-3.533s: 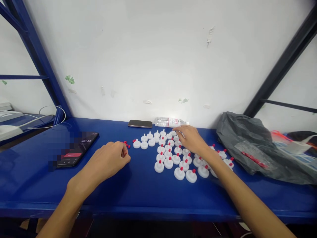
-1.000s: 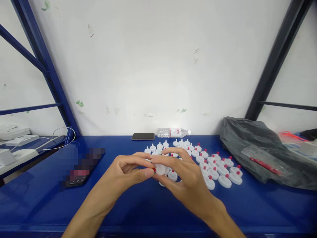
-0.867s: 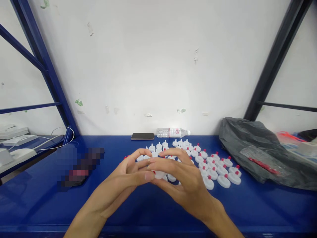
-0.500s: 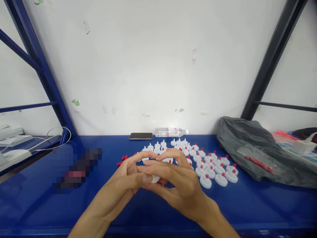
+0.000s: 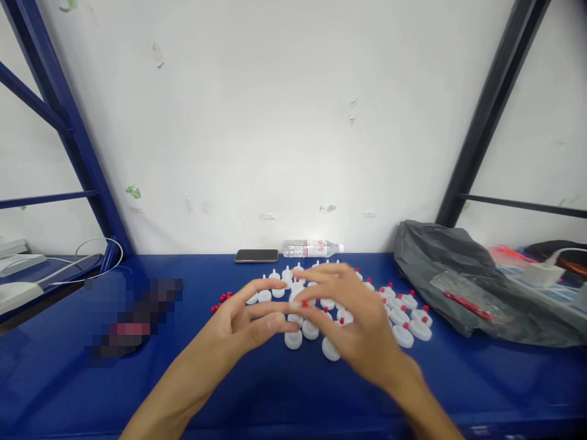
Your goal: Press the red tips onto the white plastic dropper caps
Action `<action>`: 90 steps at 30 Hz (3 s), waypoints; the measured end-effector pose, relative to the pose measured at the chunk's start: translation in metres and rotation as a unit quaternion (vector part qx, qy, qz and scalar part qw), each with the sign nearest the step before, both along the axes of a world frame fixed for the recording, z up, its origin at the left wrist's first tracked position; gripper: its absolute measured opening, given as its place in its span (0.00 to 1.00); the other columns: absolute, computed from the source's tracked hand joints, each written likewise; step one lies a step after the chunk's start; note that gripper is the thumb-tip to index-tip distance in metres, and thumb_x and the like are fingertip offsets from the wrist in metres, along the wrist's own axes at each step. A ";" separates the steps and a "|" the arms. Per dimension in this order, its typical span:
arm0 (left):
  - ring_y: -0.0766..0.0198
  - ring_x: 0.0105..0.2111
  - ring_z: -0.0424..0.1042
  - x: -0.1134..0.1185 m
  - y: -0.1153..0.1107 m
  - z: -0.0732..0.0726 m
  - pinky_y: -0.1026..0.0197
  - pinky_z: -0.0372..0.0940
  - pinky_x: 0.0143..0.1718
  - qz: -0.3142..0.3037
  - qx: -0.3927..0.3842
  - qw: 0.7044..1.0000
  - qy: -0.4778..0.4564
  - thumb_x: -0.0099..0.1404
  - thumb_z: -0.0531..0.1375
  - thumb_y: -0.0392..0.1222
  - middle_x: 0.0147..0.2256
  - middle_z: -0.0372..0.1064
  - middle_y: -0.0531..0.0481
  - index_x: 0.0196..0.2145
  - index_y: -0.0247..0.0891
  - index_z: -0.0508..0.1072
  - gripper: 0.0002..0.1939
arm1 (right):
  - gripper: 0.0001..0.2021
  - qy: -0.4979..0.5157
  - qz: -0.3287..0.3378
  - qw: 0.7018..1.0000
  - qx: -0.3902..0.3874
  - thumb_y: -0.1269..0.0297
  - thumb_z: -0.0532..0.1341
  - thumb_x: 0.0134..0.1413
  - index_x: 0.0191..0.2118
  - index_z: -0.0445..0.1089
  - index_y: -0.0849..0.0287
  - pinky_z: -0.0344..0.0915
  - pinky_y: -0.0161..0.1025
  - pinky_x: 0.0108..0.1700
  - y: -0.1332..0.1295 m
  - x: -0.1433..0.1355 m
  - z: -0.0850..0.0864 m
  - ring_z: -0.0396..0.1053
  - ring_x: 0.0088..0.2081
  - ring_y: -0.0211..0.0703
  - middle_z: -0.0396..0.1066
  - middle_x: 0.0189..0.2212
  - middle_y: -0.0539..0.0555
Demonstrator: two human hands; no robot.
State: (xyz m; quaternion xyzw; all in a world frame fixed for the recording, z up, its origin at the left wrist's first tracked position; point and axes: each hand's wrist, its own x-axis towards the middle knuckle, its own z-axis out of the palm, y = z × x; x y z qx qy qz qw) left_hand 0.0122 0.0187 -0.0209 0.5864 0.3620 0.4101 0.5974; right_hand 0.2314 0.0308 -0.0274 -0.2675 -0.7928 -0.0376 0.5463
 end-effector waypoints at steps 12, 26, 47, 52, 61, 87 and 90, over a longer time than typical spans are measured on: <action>0.58 0.26 0.84 -0.037 0.014 0.007 0.44 0.78 0.49 0.235 0.072 0.966 0.081 0.65 0.67 0.58 0.40 0.82 0.50 0.75 0.57 0.33 0.56 | 0.06 -0.208 -0.300 0.878 -0.311 0.61 0.67 0.57 0.34 0.81 0.55 0.70 0.40 0.42 0.143 0.162 0.021 0.81 0.39 0.51 0.84 0.36 0.54; 0.49 0.48 0.80 -0.066 0.040 -0.012 0.52 0.71 0.49 0.223 0.191 0.855 0.428 0.71 0.53 0.59 0.47 0.82 0.46 0.50 0.46 0.78 0.22 | 0.17 -0.272 -0.281 0.842 -0.371 0.48 0.61 0.62 0.41 0.82 0.55 0.71 0.42 0.40 0.146 0.179 -0.006 0.81 0.35 0.53 0.83 0.30 0.56; 0.48 0.41 0.80 -0.074 0.067 -0.039 0.58 0.64 0.35 0.222 0.158 0.739 0.616 0.67 0.58 0.40 0.43 0.83 0.42 0.41 0.44 0.80 0.11 | 0.09 -0.250 -0.176 0.896 -0.322 0.56 0.63 0.61 0.36 0.77 0.52 0.70 0.46 0.48 0.147 0.133 -0.027 0.80 0.42 0.52 0.84 0.38 0.52; 0.50 0.40 0.79 -0.070 0.063 -0.037 0.59 0.62 0.33 0.235 0.162 0.737 0.613 0.67 0.57 0.39 0.41 0.82 0.43 0.36 0.43 0.79 0.09 | 0.09 -0.203 -0.175 0.915 -0.302 0.54 0.59 0.64 0.38 0.71 0.53 0.71 0.48 0.51 0.132 0.132 -0.005 0.79 0.48 0.56 0.83 0.43 0.57; 0.51 0.38 0.80 -0.058 0.039 -0.012 0.56 0.66 0.37 0.259 0.191 0.785 0.529 0.71 0.55 0.49 0.40 0.82 0.46 0.38 0.44 0.77 0.13 | 0.14 -0.054 -0.067 0.936 -0.342 0.47 0.57 0.70 0.39 0.62 0.50 0.75 0.53 0.54 0.033 0.087 0.006 0.77 0.56 0.59 0.80 0.54 0.62; 0.57 0.40 0.82 0.002 0.008 -0.005 0.54 0.78 0.48 0.072 0.096 0.992 0.044 0.67 0.67 0.54 0.41 0.79 0.48 0.40 0.39 0.78 0.15 | 0.09 -0.027 -0.023 0.982 -0.185 0.61 0.56 0.74 0.52 0.72 0.50 0.73 0.50 0.52 0.003 -0.023 -0.031 0.76 0.50 0.52 0.78 0.49 0.56; 0.59 0.41 0.80 0.005 0.008 -0.006 0.55 0.79 0.46 0.060 0.096 0.993 0.033 0.69 0.66 0.54 0.40 0.79 0.49 0.41 0.39 0.78 0.14 | 0.12 -0.054 -0.017 0.984 -0.168 0.63 0.58 0.73 0.57 0.71 0.50 0.73 0.53 0.55 0.001 -0.025 -0.032 0.75 0.53 0.54 0.77 0.53 0.57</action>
